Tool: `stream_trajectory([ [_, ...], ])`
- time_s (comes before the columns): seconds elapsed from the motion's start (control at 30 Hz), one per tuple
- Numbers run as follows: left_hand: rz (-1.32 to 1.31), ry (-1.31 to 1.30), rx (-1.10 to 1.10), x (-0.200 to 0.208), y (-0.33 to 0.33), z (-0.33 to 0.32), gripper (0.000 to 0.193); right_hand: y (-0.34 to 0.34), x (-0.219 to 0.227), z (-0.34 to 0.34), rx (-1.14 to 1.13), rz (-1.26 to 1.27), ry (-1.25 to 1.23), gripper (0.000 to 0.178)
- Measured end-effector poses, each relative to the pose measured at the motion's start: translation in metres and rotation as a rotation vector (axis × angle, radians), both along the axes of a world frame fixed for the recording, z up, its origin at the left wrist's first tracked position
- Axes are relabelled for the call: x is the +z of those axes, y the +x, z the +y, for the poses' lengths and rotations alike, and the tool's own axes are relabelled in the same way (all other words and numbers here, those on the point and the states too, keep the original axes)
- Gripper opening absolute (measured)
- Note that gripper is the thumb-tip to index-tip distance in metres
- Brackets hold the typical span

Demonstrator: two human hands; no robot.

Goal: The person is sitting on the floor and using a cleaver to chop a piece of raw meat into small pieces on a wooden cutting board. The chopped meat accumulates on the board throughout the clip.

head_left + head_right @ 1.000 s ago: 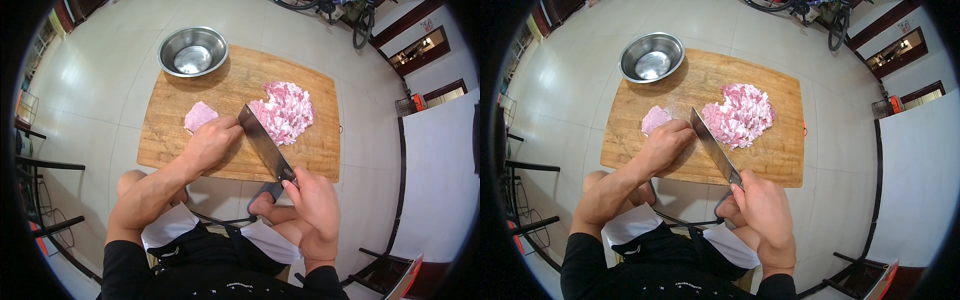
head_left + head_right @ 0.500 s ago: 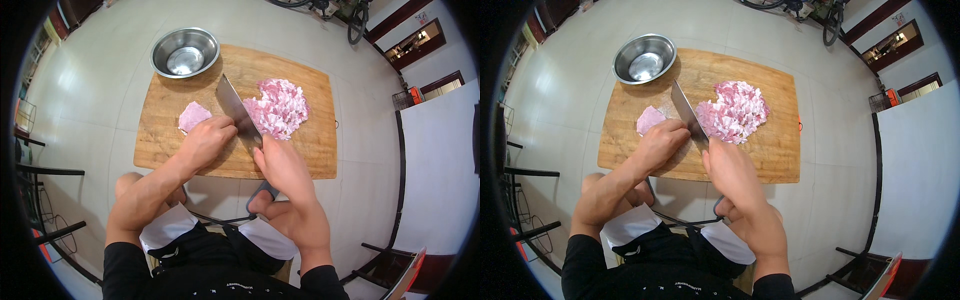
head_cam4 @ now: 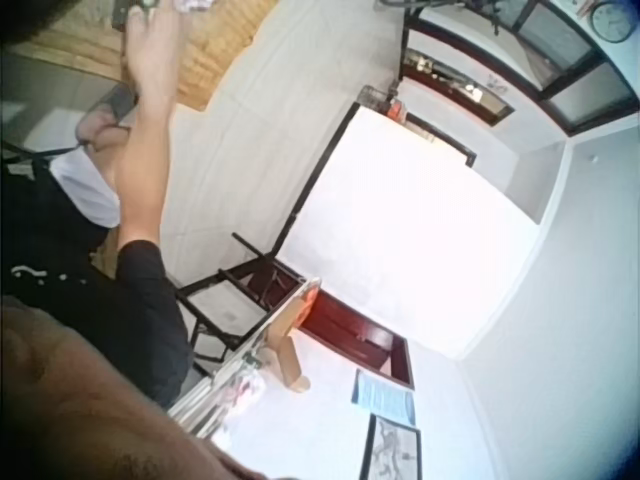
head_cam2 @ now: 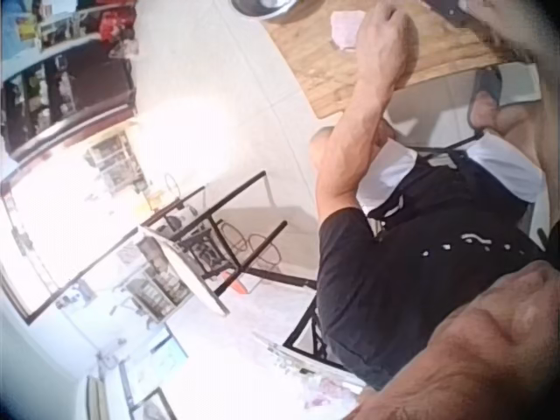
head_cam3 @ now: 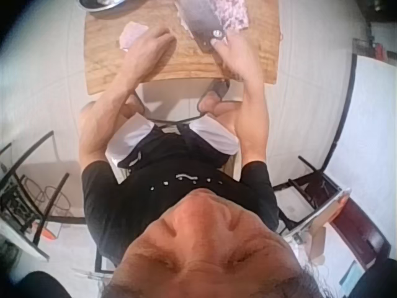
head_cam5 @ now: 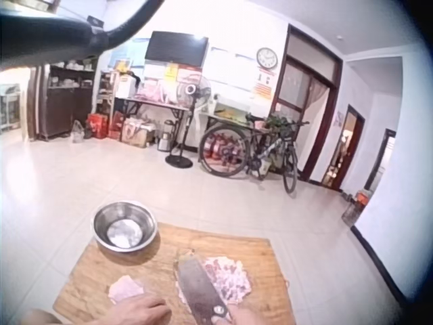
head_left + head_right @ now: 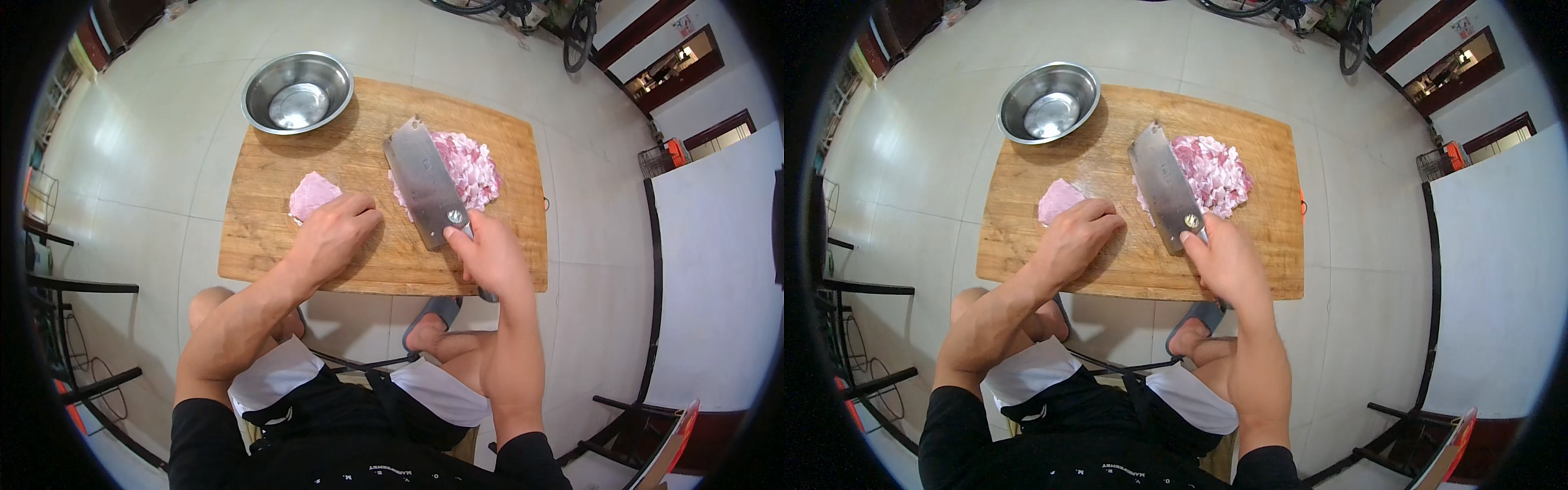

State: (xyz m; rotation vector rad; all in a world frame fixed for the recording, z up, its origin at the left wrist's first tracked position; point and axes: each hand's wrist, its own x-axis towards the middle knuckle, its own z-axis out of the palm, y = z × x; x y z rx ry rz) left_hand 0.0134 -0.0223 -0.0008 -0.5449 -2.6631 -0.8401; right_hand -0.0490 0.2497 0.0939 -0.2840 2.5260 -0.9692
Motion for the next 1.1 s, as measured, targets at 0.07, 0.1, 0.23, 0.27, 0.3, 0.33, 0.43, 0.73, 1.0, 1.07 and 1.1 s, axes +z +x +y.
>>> stream_trajectory([
  [0.07, 0.054, -0.018, 0.002, -0.002, 0.0, 0.001, 0.023, 0.022, 0.001, 0.003, 0.097, 0.252, 0.142, 0.026],
  [0.1, 0.056, -0.025, 0.001, -0.002, 0.0, 0.001, 0.023, 0.031, 0.006, 0.003, 0.112, 0.258, 0.163, 0.027],
  [0.23, 0.067, -0.041, 0.007, 0.0, 0.001, 0.001, 0.023, 0.055, 0.019, 0.004, 0.169, 0.282, 0.23, 0.026],
  [0.27, 0.071, -0.039, 0.01, 0.0, 0.001, 0.001, 0.022, 0.059, 0.021, 0.005, 0.181, 0.288, 0.245, 0.025],
  [0.3, 0.072, -0.038, 0.01, -0.001, 0.0, 0.001, 0.022, 0.063, 0.022, 0.006, 0.193, 0.297, 0.241, 0.025],
  [0.33, 0.074, -0.038, 0.01, -0.002, 0.0, 0.001, 0.022, 0.067, 0.024, 0.008, 0.204, 0.307, 0.235, 0.024],
  [0.43, 0.059, -0.053, 0.005, -0.002, 0.0, 0.0, 0.022, 0.073, 0.029, 0.01, 0.231, 0.314, 0.206, 0.023],
  [0.73, 0.059, -0.018, 0.005, 0.001, 0.001, 0.002, 0.017, 0.07, 0.032, 0.008, 0.272, 0.225, 0.219, 0.022],
  [1.0, 0.037, 0.024, 0.006, 0.002, 0.0, 0.002, 0.011, 0.074, 0.033, -0.006, 0.283, 0.331, 0.08, 0.026],
  [1.07, 0.05, 0.024, 0.0, 0.0, 0.0, 0.001, 0.01, 0.067, 0.038, -0.021, 0.26, 0.287, 0.144, 0.026],
  [1.1, 0.042, 0.016, 0.001, 0.0, 0.001, 0.0, 0.01, 0.062, 0.037, -0.028, 0.257, 0.259, 0.177, 0.026],
])
